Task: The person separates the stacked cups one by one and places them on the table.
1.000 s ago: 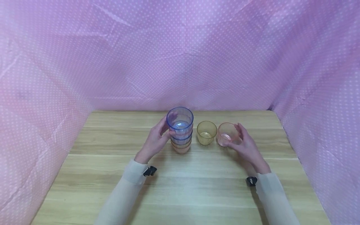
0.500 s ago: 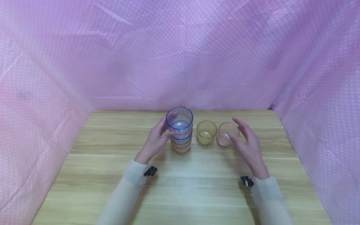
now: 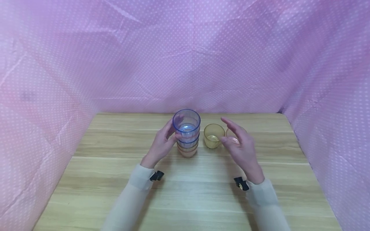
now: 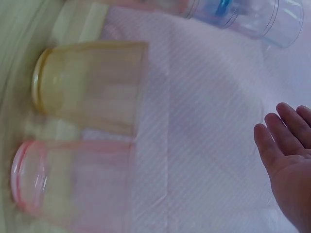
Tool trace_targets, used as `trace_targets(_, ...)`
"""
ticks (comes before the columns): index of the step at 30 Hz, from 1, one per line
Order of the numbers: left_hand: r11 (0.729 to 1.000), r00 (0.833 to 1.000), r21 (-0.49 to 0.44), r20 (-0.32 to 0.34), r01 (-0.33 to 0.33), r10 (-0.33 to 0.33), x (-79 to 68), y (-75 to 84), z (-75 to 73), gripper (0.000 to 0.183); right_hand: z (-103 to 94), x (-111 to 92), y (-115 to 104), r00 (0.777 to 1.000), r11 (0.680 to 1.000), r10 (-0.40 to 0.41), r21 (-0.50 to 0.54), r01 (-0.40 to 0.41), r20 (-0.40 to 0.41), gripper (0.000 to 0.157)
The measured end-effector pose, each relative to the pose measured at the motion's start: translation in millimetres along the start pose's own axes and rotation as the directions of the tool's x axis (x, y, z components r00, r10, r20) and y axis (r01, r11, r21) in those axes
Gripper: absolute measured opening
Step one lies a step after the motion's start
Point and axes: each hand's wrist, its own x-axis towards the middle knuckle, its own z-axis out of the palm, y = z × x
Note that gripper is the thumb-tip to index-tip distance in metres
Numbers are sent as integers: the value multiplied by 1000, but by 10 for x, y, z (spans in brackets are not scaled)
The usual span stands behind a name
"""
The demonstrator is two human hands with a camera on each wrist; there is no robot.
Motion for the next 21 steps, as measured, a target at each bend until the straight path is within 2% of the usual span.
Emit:
trace_targets(10,1000,1000,0,-5,-1,1,35,-17,-7,85,265,138,-29,999,996,-21,83,18,38,57)
trace_targets(16,1000,1000,4,-8,-8,8,49,-41,-19,85,401,209,-48,995,994,47,98,-56,87,57)
trace_targets(21,1000,1000,2,-9,1,-1,60,-49,-30,86,489,278,-21,989,992,87,76,-97,122,65)
